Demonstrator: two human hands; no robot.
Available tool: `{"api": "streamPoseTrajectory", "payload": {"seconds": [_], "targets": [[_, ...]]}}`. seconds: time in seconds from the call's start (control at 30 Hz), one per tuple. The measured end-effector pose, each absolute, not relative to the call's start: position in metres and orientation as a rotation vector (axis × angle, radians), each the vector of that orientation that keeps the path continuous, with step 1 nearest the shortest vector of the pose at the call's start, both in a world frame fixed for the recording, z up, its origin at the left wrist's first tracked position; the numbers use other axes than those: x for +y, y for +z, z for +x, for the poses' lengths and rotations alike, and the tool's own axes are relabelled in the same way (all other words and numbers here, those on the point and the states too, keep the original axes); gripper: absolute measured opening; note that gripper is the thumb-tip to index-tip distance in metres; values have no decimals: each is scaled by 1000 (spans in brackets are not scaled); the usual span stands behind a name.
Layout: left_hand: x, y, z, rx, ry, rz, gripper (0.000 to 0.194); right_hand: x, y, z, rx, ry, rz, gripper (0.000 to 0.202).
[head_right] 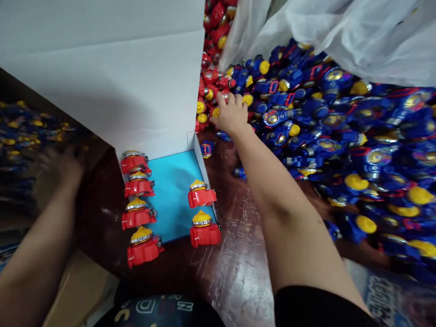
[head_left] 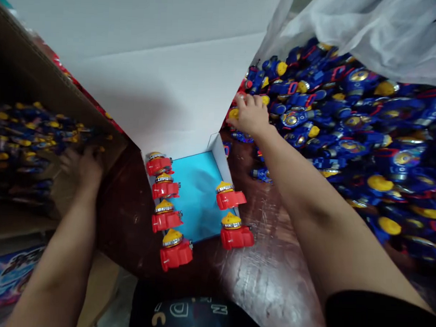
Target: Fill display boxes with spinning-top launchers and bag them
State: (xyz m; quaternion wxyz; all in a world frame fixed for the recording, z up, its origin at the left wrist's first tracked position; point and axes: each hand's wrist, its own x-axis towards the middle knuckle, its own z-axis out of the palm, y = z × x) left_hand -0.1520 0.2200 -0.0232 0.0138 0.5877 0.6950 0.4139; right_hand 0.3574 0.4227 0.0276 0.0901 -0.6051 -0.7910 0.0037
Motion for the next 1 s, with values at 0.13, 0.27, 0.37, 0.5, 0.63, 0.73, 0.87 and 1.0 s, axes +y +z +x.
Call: {"api": "streamPoseTrajectory", "payload": {"seconds": [0.13,0.27,0.37,0.5,0.63,0.73,0.87,1.0], "targets": [[213,-20,-129,2380,1204,1799,67,422,21,344,-2390,16,-1720,61],[168,9,-99,2284,1087,1843,50,371,40,364,-2048,84,-1609,71],[123,51,-54,1908,1090,1845,40,311,76,381,-1843,240,-1312,71],[91,106,14,1252,1005,1900,32,221,128,355,-2007,398,-820,33],[91,127,46,982,955,1875,25,183,139,312,-2161,676,-327,31],[93,126,49,972,942,1922,23,177,133,308,-2210,638,-339,32],[90,114,49,992,1053,2258,29,160,133,310,-2172,717,-515,30],[94,96,51,1116,1215,2691,52,143,138,304,-1948,1114,-980,23]]}}
